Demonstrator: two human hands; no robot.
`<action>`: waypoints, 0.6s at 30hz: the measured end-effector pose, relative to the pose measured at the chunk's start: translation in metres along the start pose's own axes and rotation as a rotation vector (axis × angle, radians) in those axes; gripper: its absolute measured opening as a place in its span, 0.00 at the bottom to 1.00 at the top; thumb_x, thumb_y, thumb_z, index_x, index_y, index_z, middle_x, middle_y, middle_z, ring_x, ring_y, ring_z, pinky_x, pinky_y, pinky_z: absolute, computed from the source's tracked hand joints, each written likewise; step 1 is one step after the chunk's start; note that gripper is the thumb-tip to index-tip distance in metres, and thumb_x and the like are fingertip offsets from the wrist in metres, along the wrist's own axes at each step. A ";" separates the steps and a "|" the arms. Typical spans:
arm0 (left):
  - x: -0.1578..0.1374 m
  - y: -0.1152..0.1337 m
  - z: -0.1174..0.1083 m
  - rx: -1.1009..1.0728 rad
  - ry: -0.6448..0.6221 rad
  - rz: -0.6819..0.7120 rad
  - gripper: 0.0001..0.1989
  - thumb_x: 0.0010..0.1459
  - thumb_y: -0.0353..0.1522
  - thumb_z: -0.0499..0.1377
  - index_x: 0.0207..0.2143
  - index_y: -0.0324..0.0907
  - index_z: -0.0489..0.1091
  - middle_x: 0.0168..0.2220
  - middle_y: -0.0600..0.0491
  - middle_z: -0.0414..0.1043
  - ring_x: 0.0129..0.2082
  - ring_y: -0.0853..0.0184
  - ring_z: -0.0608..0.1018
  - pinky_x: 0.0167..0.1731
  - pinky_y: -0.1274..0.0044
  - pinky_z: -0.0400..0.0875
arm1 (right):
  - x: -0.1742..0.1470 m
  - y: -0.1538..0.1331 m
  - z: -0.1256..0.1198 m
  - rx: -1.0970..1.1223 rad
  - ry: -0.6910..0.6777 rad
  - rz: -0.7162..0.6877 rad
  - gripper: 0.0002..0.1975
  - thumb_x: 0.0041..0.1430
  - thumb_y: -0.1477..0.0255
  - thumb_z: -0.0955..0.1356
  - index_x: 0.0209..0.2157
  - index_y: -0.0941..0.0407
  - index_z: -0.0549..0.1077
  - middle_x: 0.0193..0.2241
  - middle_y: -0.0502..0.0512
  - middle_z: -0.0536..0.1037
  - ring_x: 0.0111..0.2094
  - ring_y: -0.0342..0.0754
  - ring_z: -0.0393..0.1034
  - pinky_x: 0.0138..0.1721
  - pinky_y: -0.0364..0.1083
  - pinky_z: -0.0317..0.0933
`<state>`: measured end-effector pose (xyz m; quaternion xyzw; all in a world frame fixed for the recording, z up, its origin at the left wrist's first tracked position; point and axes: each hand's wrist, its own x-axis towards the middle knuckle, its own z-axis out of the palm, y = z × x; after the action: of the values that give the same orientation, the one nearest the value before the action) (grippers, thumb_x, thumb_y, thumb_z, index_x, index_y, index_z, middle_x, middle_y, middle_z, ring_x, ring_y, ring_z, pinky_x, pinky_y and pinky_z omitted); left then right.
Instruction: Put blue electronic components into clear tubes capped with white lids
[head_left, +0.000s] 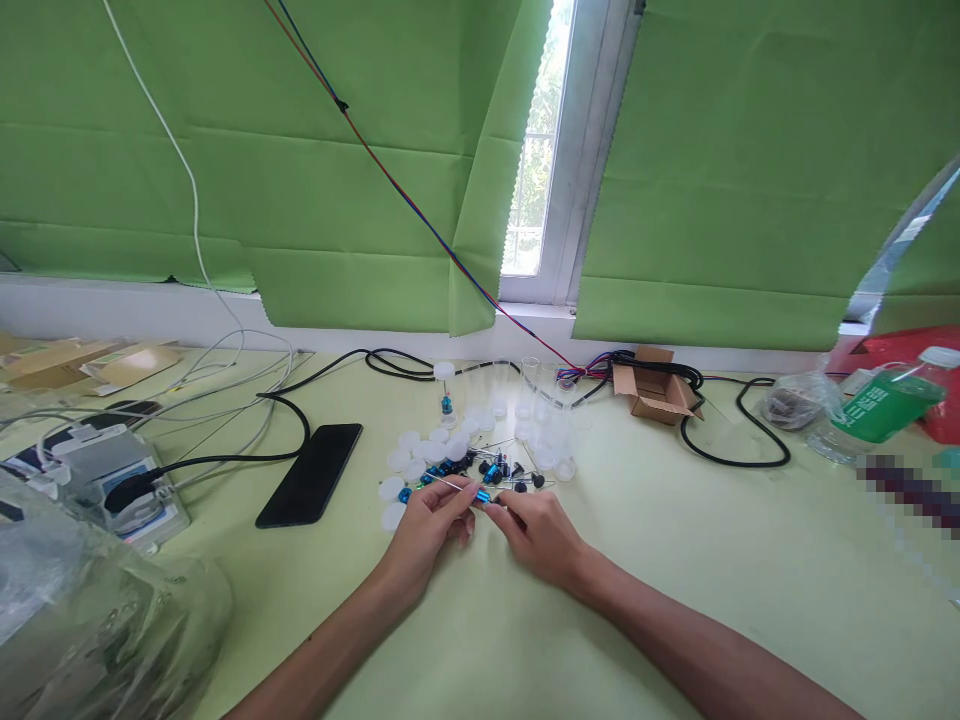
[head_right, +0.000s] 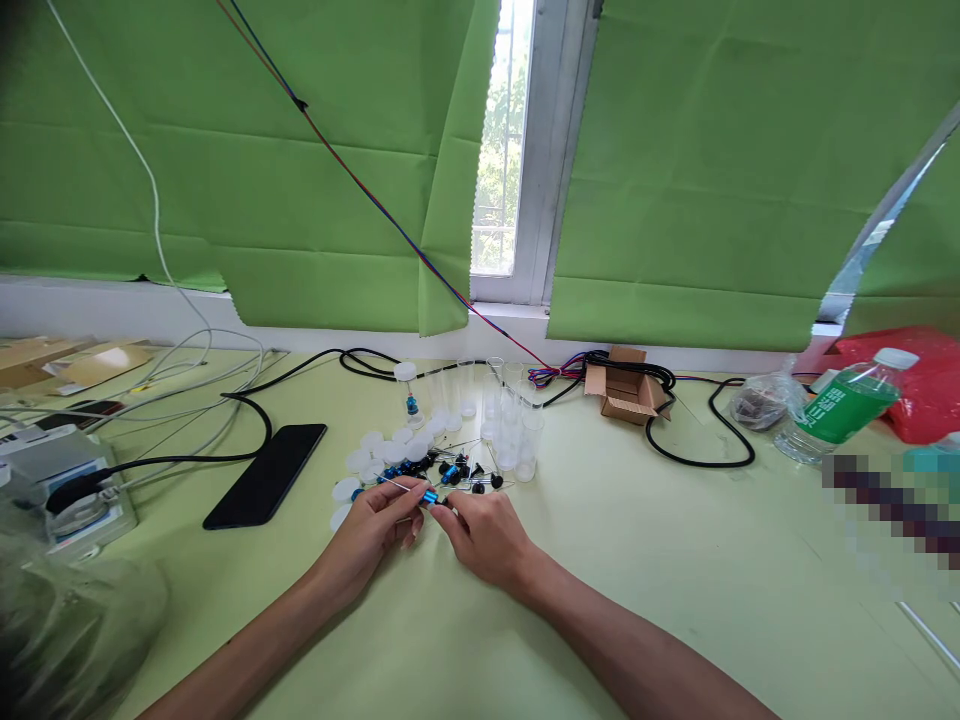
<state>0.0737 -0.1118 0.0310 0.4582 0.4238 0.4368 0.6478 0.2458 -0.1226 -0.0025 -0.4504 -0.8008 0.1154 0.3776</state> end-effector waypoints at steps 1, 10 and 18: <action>0.000 0.000 0.000 -0.003 -0.001 -0.002 0.14 0.49 0.42 0.68 0.31 0.41 0.75 0.23 0.56 0.69 0.21 0.72 0.66 0.21 0.80 0.61 | 0.000 0.000 0.000 0.004 -0.002 -0.001 0.21 0.69 0.66 0.58 0.21 0.55 0.61 0.17 0.47 0.66 0.18 0.40 0.54 0.24 0.43 0.45; -0.002 0.004 0.003 -0.009 -0.019 -0.013 0.14 0.48 0.41 0.68 0.30 0.39 0.75 0.24 0.56 0.69 0.21 0.73 0.66 0.21 0.80 0.61 | 0.000 0.001 0.001 0.016 -0.004 -0.007 0.25 0.71 0.65 0.54 0.19 0.55 0.62 0.15 0.47 0.66 0.17 0.40 0.55 0.24 0.43 0.46; 0.000 0.002 0.000 -0.042 0.027 -0.027 0.15 0.47 0.42 0.69 0.31 0.40 0.76 0.24 0.55 0.70 0.21 0.73 0.67 0.22 0.80 0.62 | -0.001 -0.001 0.001 0.019 0.031 0.085 0.17 0.65 0.58 0.63 0.38 0.57 0.74 0.15 0.44 0.67 0.17 0.40 0.60 0.24 0.40 0.51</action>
<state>0.0738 -0.1115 0.0332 0.4327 0.4293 0.4429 0.6575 0.2445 -0.1238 -0.0030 -0.4821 -0.7739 0.1322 0.3889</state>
